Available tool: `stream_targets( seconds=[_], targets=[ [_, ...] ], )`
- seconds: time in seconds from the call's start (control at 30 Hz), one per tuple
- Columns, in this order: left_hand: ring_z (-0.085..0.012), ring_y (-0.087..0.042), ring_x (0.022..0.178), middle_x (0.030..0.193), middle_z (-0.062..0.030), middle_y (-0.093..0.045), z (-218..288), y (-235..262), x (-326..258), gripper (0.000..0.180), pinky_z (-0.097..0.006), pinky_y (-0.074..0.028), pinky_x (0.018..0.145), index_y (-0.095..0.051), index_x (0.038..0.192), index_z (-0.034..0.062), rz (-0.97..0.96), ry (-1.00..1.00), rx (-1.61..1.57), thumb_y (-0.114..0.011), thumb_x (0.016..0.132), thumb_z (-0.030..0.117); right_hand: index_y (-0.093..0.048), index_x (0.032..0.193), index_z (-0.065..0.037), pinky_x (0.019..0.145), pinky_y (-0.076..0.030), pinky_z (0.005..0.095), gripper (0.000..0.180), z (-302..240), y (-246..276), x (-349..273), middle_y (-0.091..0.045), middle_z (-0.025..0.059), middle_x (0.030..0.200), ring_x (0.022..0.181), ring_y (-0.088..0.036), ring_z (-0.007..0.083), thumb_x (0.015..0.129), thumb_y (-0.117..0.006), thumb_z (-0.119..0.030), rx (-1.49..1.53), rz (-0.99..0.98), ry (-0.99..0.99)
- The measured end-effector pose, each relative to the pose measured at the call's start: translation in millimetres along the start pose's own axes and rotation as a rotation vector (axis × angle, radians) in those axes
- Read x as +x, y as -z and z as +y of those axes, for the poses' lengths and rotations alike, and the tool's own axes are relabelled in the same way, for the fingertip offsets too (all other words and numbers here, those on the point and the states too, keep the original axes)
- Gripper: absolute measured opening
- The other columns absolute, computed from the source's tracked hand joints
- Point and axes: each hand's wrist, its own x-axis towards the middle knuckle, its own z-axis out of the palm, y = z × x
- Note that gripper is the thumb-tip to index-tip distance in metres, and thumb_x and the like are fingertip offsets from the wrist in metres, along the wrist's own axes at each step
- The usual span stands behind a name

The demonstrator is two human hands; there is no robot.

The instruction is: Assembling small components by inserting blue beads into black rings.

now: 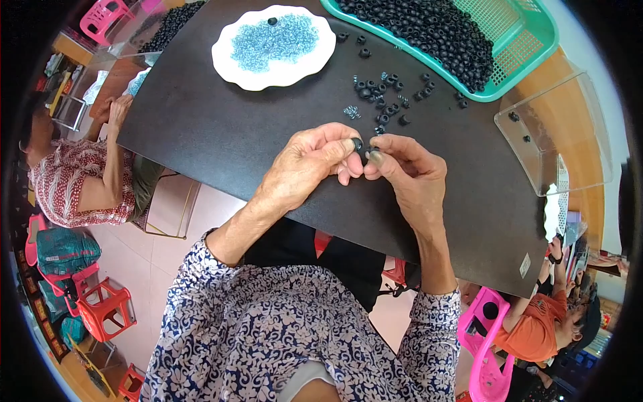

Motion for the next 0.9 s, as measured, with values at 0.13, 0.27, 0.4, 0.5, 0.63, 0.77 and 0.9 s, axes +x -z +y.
stream_targets(
  seconds=[0.13, 0.27, 0.4, 0.5, 0.63, 0.77, 0.9],
  targets=[
    [-0.0115, -0.06, 0.076, 0.085, -0.008, -0.065, 3.3, 0.5, 0.3, 0.022, -0.023, -0.05, 0.068, -0.058, 0.109, -0.0043, -0.015, 0.01, -0.037, -0.048, 0.1, 0.013, -0.066, 0.101, 0.004, 0.071, -0.057, 0.0241, 0.015, -1.6, -0.2, 0.9, -0.069, 0.0085, 0.089, 0.077, -0.067, 0.0128, 0.086, -0.067, 0.001, 0.047, -0.001, -0.018],
    [-0.0113, -0.06, 0.075, 0.085, -0.0078, -0.065, 5.0, -2.3, 0.5, 0.021, -0.023, -0.05, 0.069, -0.058, 0.108, -0.0039, -0.008, -0.004, -0.02, -0.048, 0.1, 0.013, -0.066, 0.103, 0.003, 0.072, -0.056, 0.024, 0.017, 0.0, -0.2, 0.5, -0.069, 0.0082, 0.091, 0.08, -0.067, 0.0128, 0.086, -0.068, 0.002, 0.071, 0.002, 0.002],
    [-0.0126, -0.059, 0.075, 0.086, -0.009, -0.064, 4.6, -1.3, 1.1, 0.025, -0.024, -0.048, 0.07, -0.056, 0.112, -0.0044, -0.015, -0.001, 0.039, -0.049, 0.1, 0.016, -0.065, 0.103, 0.003, 0.076, -0.056, 0.0241, 0.019, 1.2, -1.0, -0.5, -0.069, 0.0071, 0.092, 0.084, -0.068, 0.0128, 0.084, -0.068, 0.004, 0.042, 0.024, 0.051],
    [-0.0126, -0.058, 0.075, 0.086, -0.0092, -0.064, 6.0, -2.4, 0.7, 0.024, -0.024, -0.048, 0.07, -0.056, 0.112, -0.0041, -0.013, -0.007, 0.049, -0.049, 0.1, 0.016, -0.065, 0.102, 0.004, 0.078, -0.055, 0.0239, 0.019, -0.7, -2.1, -2.3, -0.069, 0.0071, 0.093, 0.085, -0.067, 0.0125, 0.084, -0.069, 0.005, -0.013, 0.043, 0.069],
    [-0.0129, -0.058, 0.075, 0.086, -0.009, -0.064, 5.5, -1.9, 0.8, 0.024, -0.025, -0.048, 0.071, -0.056, 0.112, -0.004, -0.02, -0.004, 0.038, -0.049, 0.1, 0.016, -0.065, 0.102, 0.004, 0.078, -0.055, 0.0237, 0.018, 0.4, -3.3, -3.4, -0.069, 0.0078, 0.093, 0.084, -0.067, 0.0126, 0.084, -0.069, 0.005, -0.05, 0.05, 0.109],
    [-0.0133, -0.058, 0.075, 0.086, -0.009, -0.064, 7.0, -3.0, 0.4, 0.026, -0.025, -0.048, 0.071, -0.056, 0.113, -0.0039, -0.022, -0.024, 0.038, -0.051, 0.099, 0.017, -0.065, 0.101, 0.005, 0.074, -0.055, 0.0231, 0.017, -0.8, -4.5, -3.7, -0.069, 0.0077, 0.09, 0.08, -0.067, 0.0128, 0.084, -0.068, 0.006, -0.065, 0.027, 0.185],
    [-0.0141, -0.058, 0.076, 0.087, -0.0085, -0.063, 6.9, -2.9, 1.7, 0.027, -0.026, -0.048, 0.072, -0.057, 0.116, -0.0036, -0.024, -0.038, 0.031, -0.052, 0.099, 0.017, -0.066, 0.097, 0.005, 0.069, -0.053, 0.0212, 0.015, -2.3, -8.6, -5.1, -0.068, 0.0054, 0.086, 0.076, -0.064, 0.0088, 0.082, -0.07, 0.005, 0.058, 0.053, 0.135]
  ],
)
